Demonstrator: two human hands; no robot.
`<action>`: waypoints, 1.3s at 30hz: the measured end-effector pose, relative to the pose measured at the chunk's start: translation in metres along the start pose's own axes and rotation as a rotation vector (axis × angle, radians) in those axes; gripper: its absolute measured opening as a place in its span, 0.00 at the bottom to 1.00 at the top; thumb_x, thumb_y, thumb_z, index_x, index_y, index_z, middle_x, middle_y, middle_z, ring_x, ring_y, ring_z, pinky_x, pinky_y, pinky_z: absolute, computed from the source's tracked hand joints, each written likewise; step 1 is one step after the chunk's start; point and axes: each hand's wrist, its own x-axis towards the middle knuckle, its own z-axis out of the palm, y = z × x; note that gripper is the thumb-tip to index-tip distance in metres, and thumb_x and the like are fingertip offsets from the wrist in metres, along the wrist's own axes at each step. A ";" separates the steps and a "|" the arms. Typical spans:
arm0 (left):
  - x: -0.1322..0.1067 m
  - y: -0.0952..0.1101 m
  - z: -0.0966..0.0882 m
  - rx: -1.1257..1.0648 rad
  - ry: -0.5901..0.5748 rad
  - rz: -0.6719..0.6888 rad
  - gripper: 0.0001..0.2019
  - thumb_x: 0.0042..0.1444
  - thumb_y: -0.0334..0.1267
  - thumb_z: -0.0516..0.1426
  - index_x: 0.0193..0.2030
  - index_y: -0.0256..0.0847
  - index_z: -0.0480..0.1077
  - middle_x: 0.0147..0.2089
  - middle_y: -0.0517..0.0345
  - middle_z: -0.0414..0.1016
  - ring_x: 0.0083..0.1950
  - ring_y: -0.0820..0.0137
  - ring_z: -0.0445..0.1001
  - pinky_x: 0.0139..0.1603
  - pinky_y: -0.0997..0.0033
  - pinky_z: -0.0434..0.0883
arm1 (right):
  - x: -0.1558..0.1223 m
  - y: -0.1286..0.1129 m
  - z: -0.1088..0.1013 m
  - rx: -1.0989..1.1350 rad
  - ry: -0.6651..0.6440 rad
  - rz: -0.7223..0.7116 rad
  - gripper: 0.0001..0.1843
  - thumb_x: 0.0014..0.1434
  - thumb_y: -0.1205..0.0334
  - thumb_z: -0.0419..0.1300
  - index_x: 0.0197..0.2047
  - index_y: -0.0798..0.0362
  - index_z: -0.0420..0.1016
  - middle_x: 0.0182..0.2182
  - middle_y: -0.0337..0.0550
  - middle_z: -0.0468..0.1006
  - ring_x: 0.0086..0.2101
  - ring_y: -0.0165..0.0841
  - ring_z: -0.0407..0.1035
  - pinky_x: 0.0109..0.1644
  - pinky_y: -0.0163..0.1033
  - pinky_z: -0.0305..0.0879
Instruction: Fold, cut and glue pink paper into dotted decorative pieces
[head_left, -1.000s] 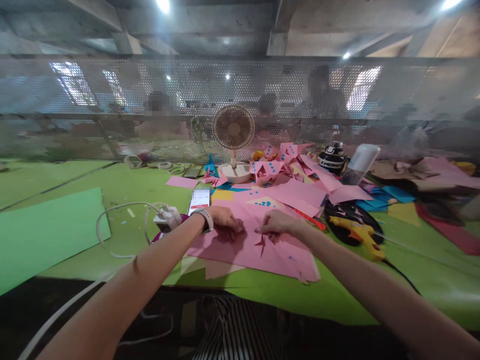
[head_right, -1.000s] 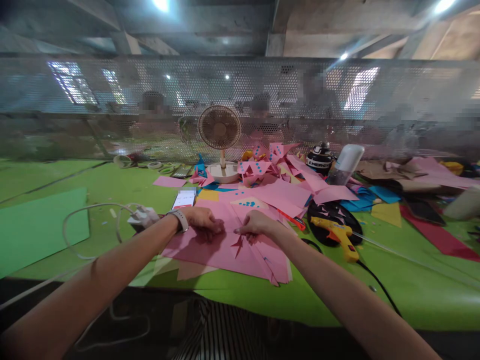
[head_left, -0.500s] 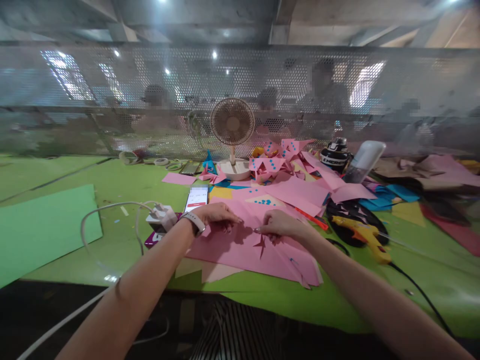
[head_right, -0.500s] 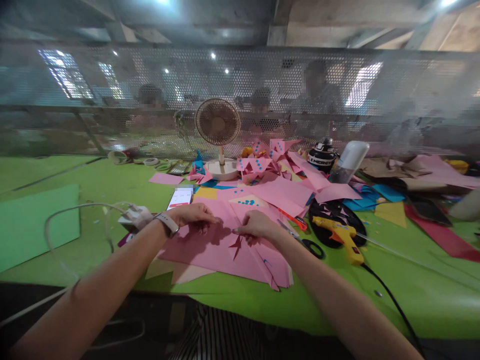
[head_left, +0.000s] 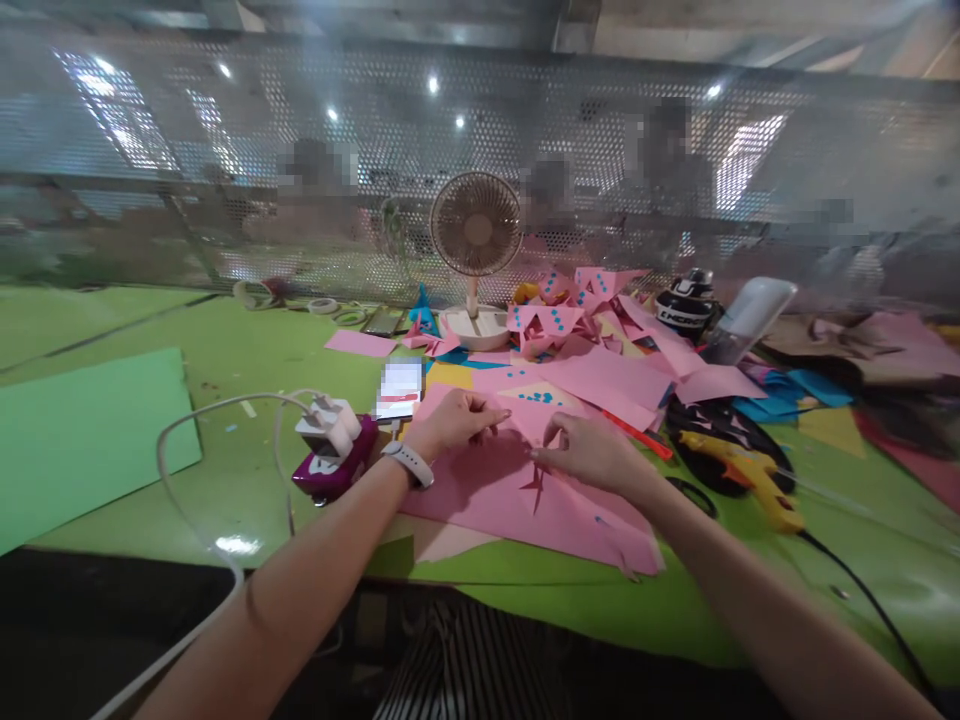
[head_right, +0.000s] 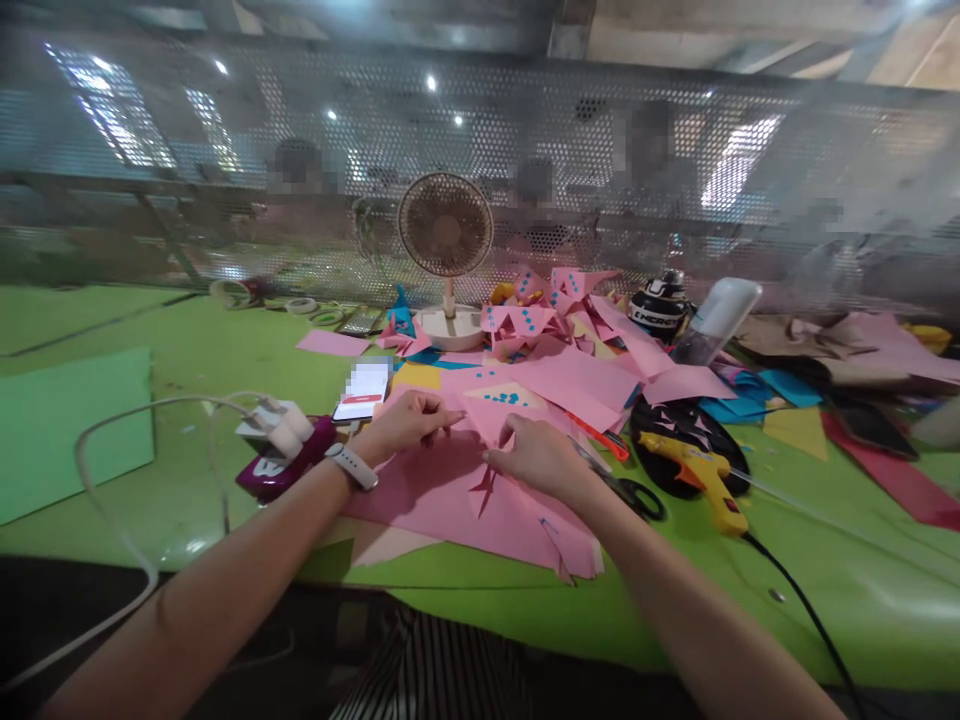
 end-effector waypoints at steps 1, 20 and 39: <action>0.000 -0.001 0.000 0.008 0.026 0.007 0.20 0.48 0.52 0.59 0.19 0.36 0.65 0.16 0.61 0.67 0.17 0.79 0.62 0.20 0.79 0.60 | -0.001 0.000 0.000 -0.046 0.016 -0.006 0.17 0.49 0.46 0.58 0.34 0.51 0.71 0.29 0.43 0.77 0.31 0.37 0.71 0.25 0.33 0.50; -0.004 0.006 0.001 -0.151 0.208 -0.016 0.27 0.54 0.60 0.49 0.29 0.34 0.72 0.25 0.50 0.75 0.28 0.67 0.74 0.33 0.70 0.69 | -0.002 0.003 0.002 -0.100 0.270 -0.141 0.06 0.55 0.64 0.53 0.30 0.52 0.71 0.28 0.39 0.77 0.29 0.31 0.68 0.28 0.33 0.49; -0.005 0.000 0.017 -0.635 -0.181 -0.017 0.12 0.47 0.42 0.64 0.29 0.35 0.69 0.25 0.60 0.70 0.26 0.76 0.67 0.28 0.77 0.61 | 0.003 0.004 0.019 0.170 0.380 -0.365 0.07 0.56 0.62 0.56 0.38 0.51 0.73 0.27 0.38 0.75 0.26 0.29 0.66 0.30 0.34 0.60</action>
